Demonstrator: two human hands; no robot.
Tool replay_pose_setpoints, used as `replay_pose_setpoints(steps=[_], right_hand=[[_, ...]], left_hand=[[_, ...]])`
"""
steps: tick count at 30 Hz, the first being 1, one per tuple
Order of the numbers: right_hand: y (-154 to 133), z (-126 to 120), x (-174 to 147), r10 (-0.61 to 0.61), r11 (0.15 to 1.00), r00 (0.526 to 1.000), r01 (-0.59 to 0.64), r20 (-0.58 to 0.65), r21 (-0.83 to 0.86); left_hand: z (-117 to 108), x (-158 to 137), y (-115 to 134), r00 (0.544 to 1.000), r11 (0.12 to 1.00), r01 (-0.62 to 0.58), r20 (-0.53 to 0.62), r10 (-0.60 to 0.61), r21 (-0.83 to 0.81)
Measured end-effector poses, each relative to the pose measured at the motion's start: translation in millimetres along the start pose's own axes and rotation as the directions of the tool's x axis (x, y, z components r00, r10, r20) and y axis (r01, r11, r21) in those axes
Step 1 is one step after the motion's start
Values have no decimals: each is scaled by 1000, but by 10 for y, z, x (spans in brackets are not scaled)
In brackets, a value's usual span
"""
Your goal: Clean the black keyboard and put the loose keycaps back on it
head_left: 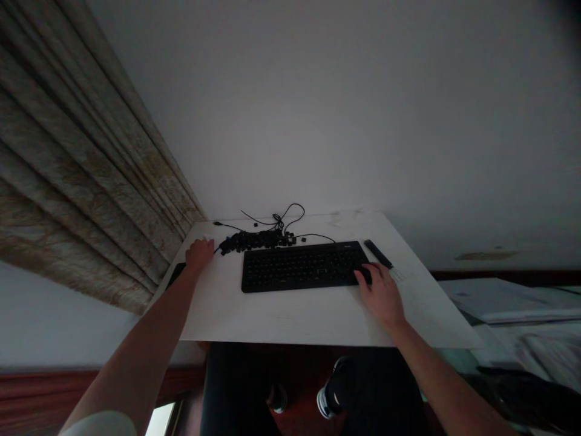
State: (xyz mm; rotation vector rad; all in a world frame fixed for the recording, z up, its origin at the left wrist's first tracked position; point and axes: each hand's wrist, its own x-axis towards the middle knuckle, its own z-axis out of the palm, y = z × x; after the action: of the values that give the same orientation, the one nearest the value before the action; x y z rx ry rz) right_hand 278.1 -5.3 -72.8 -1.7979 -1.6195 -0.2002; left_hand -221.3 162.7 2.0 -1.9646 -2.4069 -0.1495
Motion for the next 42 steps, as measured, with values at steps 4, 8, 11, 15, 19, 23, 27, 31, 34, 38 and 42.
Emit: replay_pose_setpoints(steps=[4,8,11,15,19,23,27,31,34,38,42], right_hand=[[2,-10,-20,33,999,999,-33,-10,-1],[-25,-38,-33,57,998,998,-59,-37,-31],[-41,-65,-43,72,996,996,-75,-59,-51],[-57,-92,-63,100,987,991,-110,-85,-117],[-75,-101,-66,104,978,992,-116,-75,-173],[-76,-96,-59,66,983,997,-73,-50,-170],[-62,-81,-55,64,983,998,-66,-16,-173],[-53,-73,-53,81,980,997,-76,19,-183],[-45,-80,-56,62,986,998,-57,27,-156],[-27,-90,-62,11,995,1000,-8,28,-102],[-19,-80,-62,4,992,999,2,43,-124]], left_hand=[[90,275,28,998,998,57,-27,-57,7],[185,343,155,988,998,60,-141,-63,-29],[258,271,261,954,960,-277,-132,270,-37],[322,178,362,900,899,-435,-61,431,-57],[292,171,436,911,911,-412,-8,412,-31],[241,177,513,931,932,-363,34,363,-13],[224,149,603,973,970,-232,-1,232,-74],[182,75,673,990,969,-117,-99,97,-218],[157,-74,698,986,895,-99,-164,29,-436],[215,-479,756,971,707,-193,-234,40,-680],[329,-1018,901,950,650,-253,-313,25,-717]])
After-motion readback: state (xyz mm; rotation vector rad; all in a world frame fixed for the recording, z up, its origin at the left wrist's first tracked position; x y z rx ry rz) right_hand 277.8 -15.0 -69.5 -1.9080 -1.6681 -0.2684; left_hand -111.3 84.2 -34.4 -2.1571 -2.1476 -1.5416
